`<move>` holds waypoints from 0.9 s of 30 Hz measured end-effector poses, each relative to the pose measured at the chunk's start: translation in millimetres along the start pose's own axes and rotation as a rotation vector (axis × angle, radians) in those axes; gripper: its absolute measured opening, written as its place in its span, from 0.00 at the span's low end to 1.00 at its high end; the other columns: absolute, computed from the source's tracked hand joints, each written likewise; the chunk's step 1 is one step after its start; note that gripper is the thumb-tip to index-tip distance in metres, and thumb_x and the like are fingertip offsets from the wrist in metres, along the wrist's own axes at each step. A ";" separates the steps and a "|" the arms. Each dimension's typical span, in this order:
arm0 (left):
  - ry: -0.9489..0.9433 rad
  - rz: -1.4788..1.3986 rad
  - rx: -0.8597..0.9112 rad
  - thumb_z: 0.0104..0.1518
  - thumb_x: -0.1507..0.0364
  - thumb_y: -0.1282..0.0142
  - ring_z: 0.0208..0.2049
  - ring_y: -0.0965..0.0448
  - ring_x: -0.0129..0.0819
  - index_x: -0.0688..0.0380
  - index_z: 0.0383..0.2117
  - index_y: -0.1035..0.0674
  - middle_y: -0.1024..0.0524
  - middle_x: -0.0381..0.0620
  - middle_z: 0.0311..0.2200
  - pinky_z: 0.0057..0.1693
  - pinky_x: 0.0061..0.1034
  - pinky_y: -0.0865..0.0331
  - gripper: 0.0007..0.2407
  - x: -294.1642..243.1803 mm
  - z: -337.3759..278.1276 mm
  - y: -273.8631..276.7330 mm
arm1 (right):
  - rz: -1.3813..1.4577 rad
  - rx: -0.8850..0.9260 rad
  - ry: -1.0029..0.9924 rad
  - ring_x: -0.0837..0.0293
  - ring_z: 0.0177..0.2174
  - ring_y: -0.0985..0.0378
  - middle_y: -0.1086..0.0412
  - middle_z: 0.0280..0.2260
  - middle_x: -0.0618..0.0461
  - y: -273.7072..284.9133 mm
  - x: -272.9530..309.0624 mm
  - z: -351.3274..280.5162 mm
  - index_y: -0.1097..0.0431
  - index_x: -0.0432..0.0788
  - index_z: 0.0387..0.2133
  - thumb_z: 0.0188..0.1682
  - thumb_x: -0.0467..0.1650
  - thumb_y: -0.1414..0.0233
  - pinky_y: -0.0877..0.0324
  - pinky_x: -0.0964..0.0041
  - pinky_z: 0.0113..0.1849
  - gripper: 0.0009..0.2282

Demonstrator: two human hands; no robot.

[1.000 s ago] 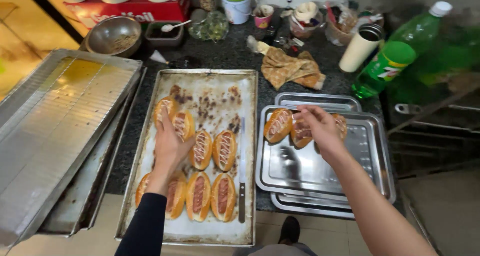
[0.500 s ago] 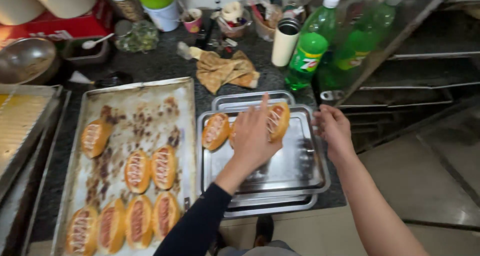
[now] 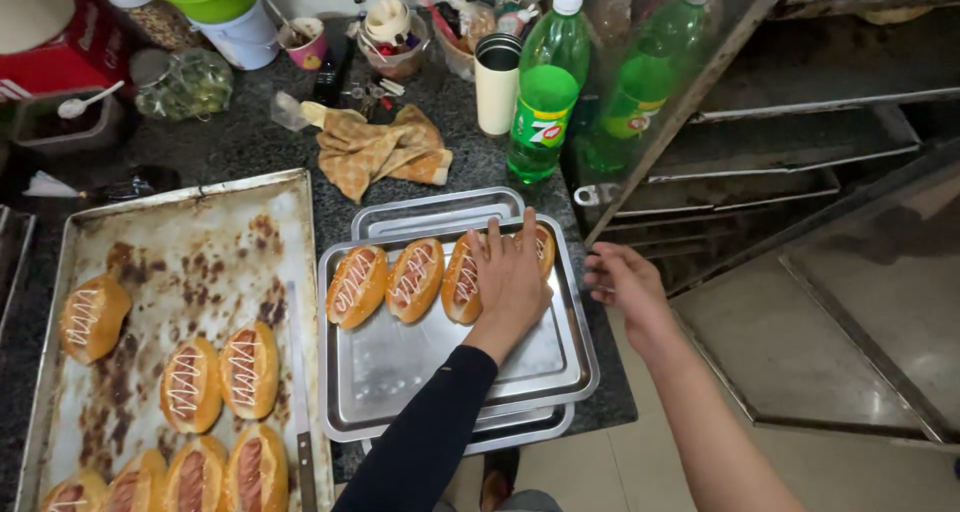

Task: Apply frosting to hot dog buns, arrange them on a tray, and place the tray in a commercial oven.

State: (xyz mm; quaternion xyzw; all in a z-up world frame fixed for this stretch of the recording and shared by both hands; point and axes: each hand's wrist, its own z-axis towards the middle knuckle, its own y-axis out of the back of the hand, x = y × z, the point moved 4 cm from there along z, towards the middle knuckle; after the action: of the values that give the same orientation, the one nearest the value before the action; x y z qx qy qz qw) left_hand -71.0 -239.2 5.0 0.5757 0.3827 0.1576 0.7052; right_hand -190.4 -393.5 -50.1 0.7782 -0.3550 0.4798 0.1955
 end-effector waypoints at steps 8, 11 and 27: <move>-0.134 -0.149 -0.358 0.47 0.66 0.37 0.69 0.50 0.66 0.59 0.70 0.46 0.34 0.65 0.60 0.68 0.66 0.63 0.41 57.4 -37.9 72.5 | 0.025 0.182 0.107 0.63 0.33 0.22 0.23 0.37 0.56 -78.5 33.8 -16.4 0.28 0.43 0.46 0.56 0.35 0.52 0.27 0.67 0.35 0.11; -0.056 -0.100 -0.514 0.51 0.68 0.39 0.70 0.48 0.65 0.61 0.70 0.45 0.33 0.62 0.62 0.70 0.64 0.60 0.38 115.8 -72.7 119.7 | 0.021 0.299 0.109 0.64 0.34 0.22 0.24 0.37 0.55 -131.2 43.2 -26.9 0.29 0.43 0.46 0.57 0.35 0.52 0.27 0.66 0.35 0.11; 0.737 -0.087 -0.062 0.39 0.68 0.28 0.60 0.38 0.64 0.49 0.70 0.59 0.41 0.64 0.63 0.62 0.47 0.37 0.52 381.3 -253.8 121.0 | -0.098 0.720 0.089 0.60 0.33 0.21 0.25 0.37 0.54 -329.2 -4.6 -105.9 0.28 0.41 0.44 0.55 0.34 0.50 0.25 0.65 0.33 0.11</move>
State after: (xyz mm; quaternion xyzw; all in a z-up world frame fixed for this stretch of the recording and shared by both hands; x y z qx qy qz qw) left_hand 23.0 223.8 -30.0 0.4419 0.6299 0.3357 0.5434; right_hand -12.4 -102.4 6.9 0.7916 -0.1170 0.5974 -0.0529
